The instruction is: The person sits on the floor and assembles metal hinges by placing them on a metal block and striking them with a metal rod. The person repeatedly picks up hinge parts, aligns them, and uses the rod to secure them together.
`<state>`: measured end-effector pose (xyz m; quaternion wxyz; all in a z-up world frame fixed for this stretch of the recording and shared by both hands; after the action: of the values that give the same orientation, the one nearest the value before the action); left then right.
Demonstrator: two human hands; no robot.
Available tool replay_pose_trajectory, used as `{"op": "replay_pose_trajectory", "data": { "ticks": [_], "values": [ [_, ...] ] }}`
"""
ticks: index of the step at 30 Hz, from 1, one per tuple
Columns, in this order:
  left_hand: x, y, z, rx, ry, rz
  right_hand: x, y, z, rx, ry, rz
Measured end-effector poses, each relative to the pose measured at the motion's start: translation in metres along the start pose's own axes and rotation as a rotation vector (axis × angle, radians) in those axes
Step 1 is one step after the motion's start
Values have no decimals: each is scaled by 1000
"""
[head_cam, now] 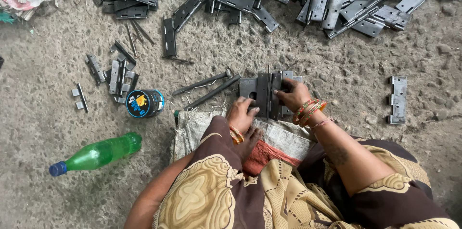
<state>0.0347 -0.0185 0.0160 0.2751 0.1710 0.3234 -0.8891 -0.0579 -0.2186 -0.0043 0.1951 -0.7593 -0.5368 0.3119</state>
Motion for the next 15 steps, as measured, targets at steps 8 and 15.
{"op": "replay_pose_trajectory", "data": {
  "ticks": [8,15],
  "values": [
    [-37,31,23,189,349,106,-26,-3,-6,-6,-72,277],
    [-82,101,35,269,498,225,-20,0,0,-54,101,244]
  ]
}}
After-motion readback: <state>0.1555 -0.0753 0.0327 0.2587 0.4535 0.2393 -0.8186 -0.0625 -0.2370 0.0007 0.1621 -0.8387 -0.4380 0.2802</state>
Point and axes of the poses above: each hand's wrist, its own y-axis towards the middle knuckle, its own x-axis out of the palm, z = x × y, the point moved 4 cm from there along y, towards the middle knuckle, and after that the axes turned 14 degrees about -y, right-handed, at the moved point
